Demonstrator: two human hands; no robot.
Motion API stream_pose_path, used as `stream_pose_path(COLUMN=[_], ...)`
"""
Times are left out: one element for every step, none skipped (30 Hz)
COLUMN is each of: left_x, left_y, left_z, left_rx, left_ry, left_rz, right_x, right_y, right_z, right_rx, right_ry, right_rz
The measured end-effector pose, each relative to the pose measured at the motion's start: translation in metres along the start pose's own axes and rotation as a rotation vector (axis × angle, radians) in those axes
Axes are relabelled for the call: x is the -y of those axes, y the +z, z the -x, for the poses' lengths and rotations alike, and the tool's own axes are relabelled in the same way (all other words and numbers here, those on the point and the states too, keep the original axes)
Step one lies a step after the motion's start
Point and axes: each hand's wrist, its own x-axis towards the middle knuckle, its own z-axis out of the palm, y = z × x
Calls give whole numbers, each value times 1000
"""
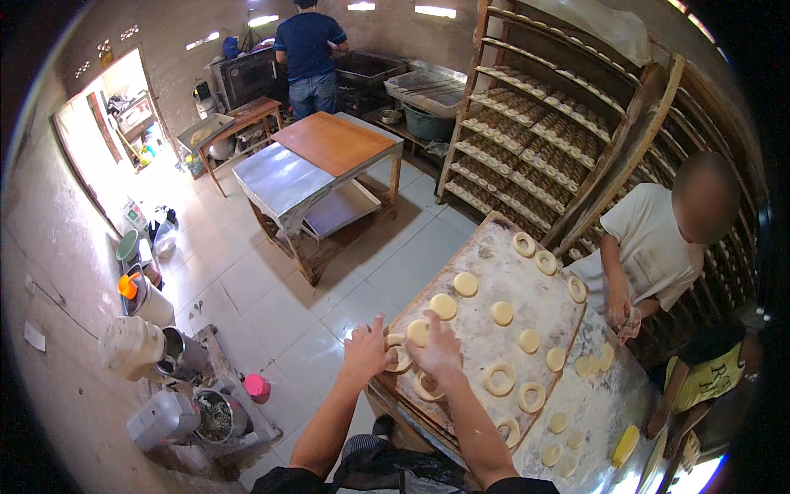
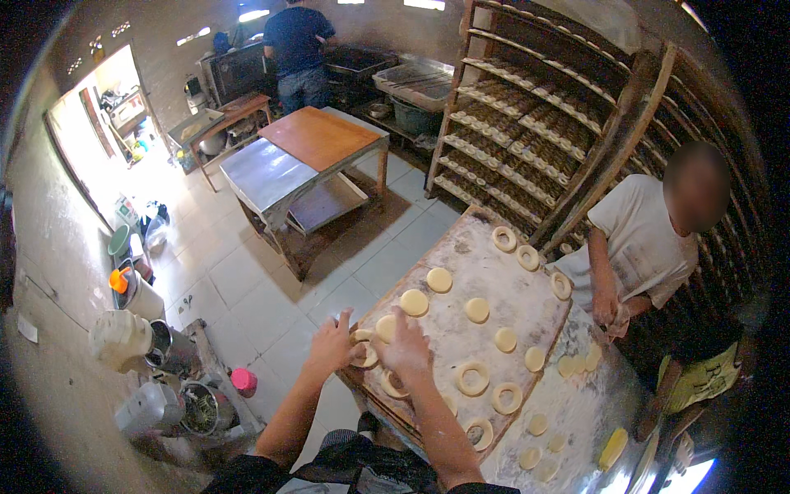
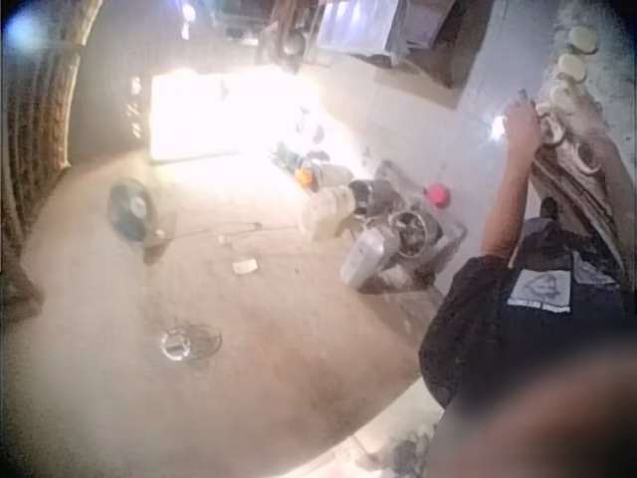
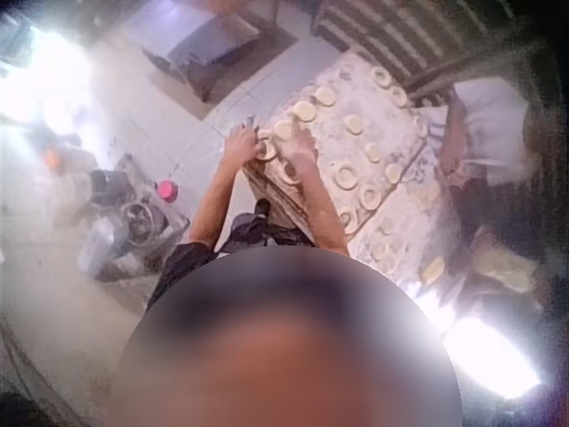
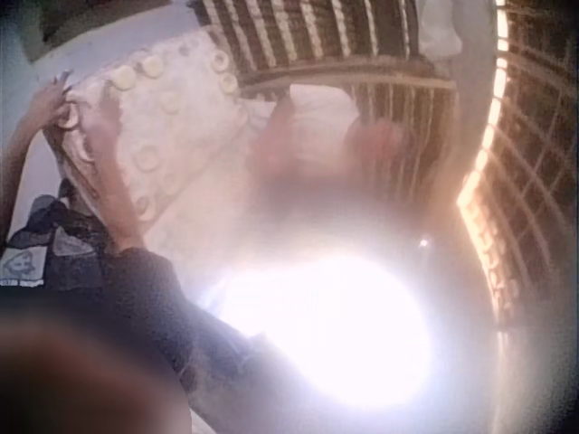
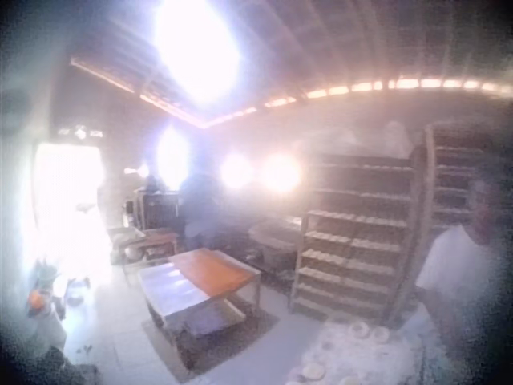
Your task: The person shapes dough into ring forms by hand and places them on a wooden tray. They work alongside others in a bakery setting, continuously forming dough pieces and arranging them in rows.
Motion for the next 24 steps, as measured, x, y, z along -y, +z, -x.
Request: stream_pose_path(left_x=[-4,-9,-16,-23,-31,-39,-45,-50,-54,-58,-60,-60,-60,-64,-65,-72,-83,-95,-111,-131,-152,-176,-200,-224], left_y=[0,-1,-1,0,1,5,9,14,19,26,31,33,35,33,30,25,22,17,11,9,10,15,23,35], left_z=[0,-2,-6,-10,-13,-15,-17,-19,-21,-24,-28,-34,-36,-45,-44,-48,-44,-35,-33,-25,-12,0,10,22], left_rx=[-2,-20,-15,-28,-19,-28,-72,-74,-110,-168,-119,-97,-64,52,23,62,-19,-56,-56,-95,-21,77,85,219], left_ry=[0,30,44,60,101,144,197,212,235,271,286,318,345,359,447,487,490,476,504,559,473,486,551,568], left_rz=[-21,-1,1,-8,-37,-76,-127,-125,-136,-141,-86,-29,12,108,175,225,301,326,403,449,526,514,530,571], right_x=[-6,-15,-26,-36,-43,-50,-56,-61,-64,-63,-62,-59,-58,-56,-57,-64,-76,-92,-112,-140,-172,-206,-243,-279], right_y=[-3,-9,-14,-18,-18,-16,-11,-5,1,8,12,14,12,7,0,-12,-25,-37,-47,-55,-61,-66,-67,-68], right_z=[-6,-14,-24,-34,-46,-61,-71,-82,-92,-99,-105,-107,-105,-99,-87,-74,-54,-30,-3,29,62,93,126,161], right_rx=[-38,-110,-161,-222,-201,-190,-244,-143,-105,-98,-137,-155,-79,47,3,-74,-145,-233,-343,-347,-359,-405,-433,-521], right_ry=[29,35,46,69,48,40,5,21,9,-18,-178,-310,-295,-210,-174,-116,-99,-82,-102,46,144,151,257,238], right_rz=[-34,-17,-1,15,39,65,75,22,-46,-64,-92,-21,-187,-311,-495,-652,-776,-874,-967,-908,-845,-780,-740,-691])
